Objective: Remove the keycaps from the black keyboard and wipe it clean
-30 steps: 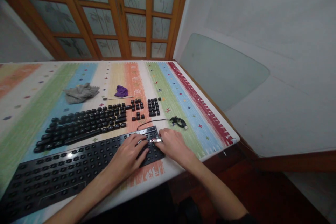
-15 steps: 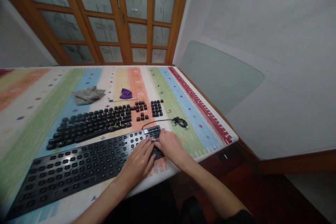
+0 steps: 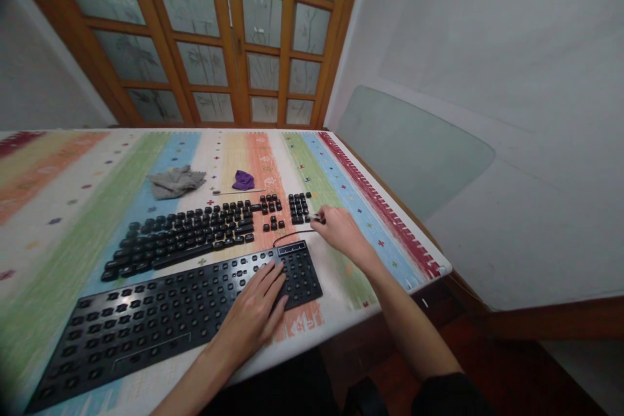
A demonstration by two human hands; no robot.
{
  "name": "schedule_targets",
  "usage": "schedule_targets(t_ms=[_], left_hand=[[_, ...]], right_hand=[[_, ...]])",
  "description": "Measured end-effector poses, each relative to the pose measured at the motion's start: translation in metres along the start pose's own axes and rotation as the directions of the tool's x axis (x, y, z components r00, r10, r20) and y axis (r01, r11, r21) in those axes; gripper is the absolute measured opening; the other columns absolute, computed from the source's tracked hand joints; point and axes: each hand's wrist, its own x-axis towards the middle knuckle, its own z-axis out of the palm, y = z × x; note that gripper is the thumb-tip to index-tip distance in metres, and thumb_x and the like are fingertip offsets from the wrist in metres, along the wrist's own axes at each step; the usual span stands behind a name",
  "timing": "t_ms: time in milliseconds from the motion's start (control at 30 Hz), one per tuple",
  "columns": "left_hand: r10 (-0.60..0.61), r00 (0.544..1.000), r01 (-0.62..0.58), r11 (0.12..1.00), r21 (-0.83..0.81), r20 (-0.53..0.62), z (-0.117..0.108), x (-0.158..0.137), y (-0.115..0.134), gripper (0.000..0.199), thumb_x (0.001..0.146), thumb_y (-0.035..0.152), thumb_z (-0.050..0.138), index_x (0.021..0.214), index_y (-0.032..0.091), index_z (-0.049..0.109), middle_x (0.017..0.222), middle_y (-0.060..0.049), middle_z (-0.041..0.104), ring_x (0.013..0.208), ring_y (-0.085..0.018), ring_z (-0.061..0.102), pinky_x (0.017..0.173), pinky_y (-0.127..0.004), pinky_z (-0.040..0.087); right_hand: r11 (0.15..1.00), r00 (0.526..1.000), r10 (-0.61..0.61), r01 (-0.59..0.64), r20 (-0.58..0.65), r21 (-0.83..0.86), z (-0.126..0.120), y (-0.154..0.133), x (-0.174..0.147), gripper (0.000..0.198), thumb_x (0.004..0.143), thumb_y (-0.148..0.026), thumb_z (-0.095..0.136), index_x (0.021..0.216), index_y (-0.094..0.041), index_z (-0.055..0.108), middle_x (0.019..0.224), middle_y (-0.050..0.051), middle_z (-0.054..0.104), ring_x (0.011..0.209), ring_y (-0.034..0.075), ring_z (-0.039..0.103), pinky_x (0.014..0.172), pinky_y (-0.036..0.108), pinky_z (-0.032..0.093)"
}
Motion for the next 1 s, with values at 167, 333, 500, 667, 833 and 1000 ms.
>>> schedule_targets(t_ms=[167, 333, 500, 667, 833, 1000], left_hand=[[-0.051, 0.998, 0.051, 0.999, -0.018, -0.039, -0.014, -0.015, -0.014, 0.033, 0.097, 0.020, 0.048, 0.127, 0.013, 0.060, 0.137, -0.016, 0.061, 0.134, -0.031, 0.052, 0.106, -0.051, 0.053], [-0.084, 0.994, 0.085, 0.996, 0.016, -0.066, -0.022, -0.028, -0.021, 0.034, 0.097, 0.019, 0.046, 0.127, 0.014, 0.061, 0.135, -0.014, 0.063, 0.133, -0.030, 0.053, 0.105, -0.050, 0.054], [-0.100, 0.990, 0.105, 0.993, 0.048, -0.099, -0.027, -0.034, -0.025, 0.034, 0.098, 0.019, 0.045, 0.128, 0.014, 0.060, 0.134, -0.014, 0.063, 0.131, -0.030, 0.055, 0.103, -0.049, 0.056], [-0.091, 0.986, 0.101, 0.993, 0.067, -0.139, -0.038, -0.036, -0.035, 0.032, 0.098, 0.018, 0.047, 0.128, 0.013, 0.058, 0.132, -0.014, 0.064, 0.127, -0.029, 0.058, 0.100, -0.050, 0.057], [-0.138, 0.967, 0.157, 0.985, 0.075, -0.212, -0.059, -0.040, -0.055, 0.034, 0.098, 0.019, 0.050, 0.132, 0.017, 0.055, 0.131, -0.012, 0.064, 0.128, -0.029, 0.056, 0.104, -0.052, 0.054], [-0.192, 0.949, 0.224, 0.969, 0.108, -0.249, -0.076, -0.048, -0.074, 0.034, 0.098, 0.021, 0.052, 0.132, 0.019, 0.054, 0.130, -0.012, 0.064, 0.125, -0.030, 0.058, 0.105, -0.054, 0.051]], right_hand=[[0.998, 0.996, 0.059, -0.059, 0.072, 0.000, 0.002, 0.016, 0.061, 0.026, 0.095, -0.029, 0.056, 0.089, -0.012, 0.074, 0.087, 0.011, 0.076, 0.088, 0.022, 0.070, 0.069, 0.025, 0.043], [0.994, 0.976, 0.108, -0.107, 0.191, -0.012, 0.015, 0.021, 0.095, 0.028, 0.097, -0.035, 0.060, 0.114, -0.014, 0.066, 0.115, 0.009, 0.067, 0.099, 0.022, 0.066, 0.085, 0.037, 0.055], [0.992, 0.957, 0.122, -0.122, 0.263, -0.016, 0.022, 0.025, 0.108, 0.033, 0.097, -0.035, 0.061, 0.124, -0.017, 0.060, 0.126, 0.009, 0.061, 0.106, 0.024, 0.064, 0.089, 0.043, 0.056], [0.994, 0.949, 0.109, -0.112, 0.294, -0.007, 0.026, 0.026, 0.111, 0.034, 0.097, -0.036, 0.061, 0.124, -0.017, 0.060, 0.126, 0.009, 0.062, 0.106, 0.024, 0.064, 0.089, 0.043, 0.056], [0.993, 0.945, 0.113, -0.113, 0.307, -0.016, 0.027, 0.024, 0.114, 0.033, 0.097, -0.036, 0.061, 0.124, -0.017, 0.060, 0.126, 0.009, 0.062, 0.106, 0.023, 0.064, 0.089, 0.043, 0.056], [0.993, 0.948, 0.120, -0.117, 0.296, -0.028, 0.028, 0.025, 0.116, 0.033, 0.097, -0.036, 0.061, 0.123, -0.017, 0.060, 0.125, 0.009, 0.062, 0.106, 0.024, 0.064, 0.089, 0.043, 0.056]])
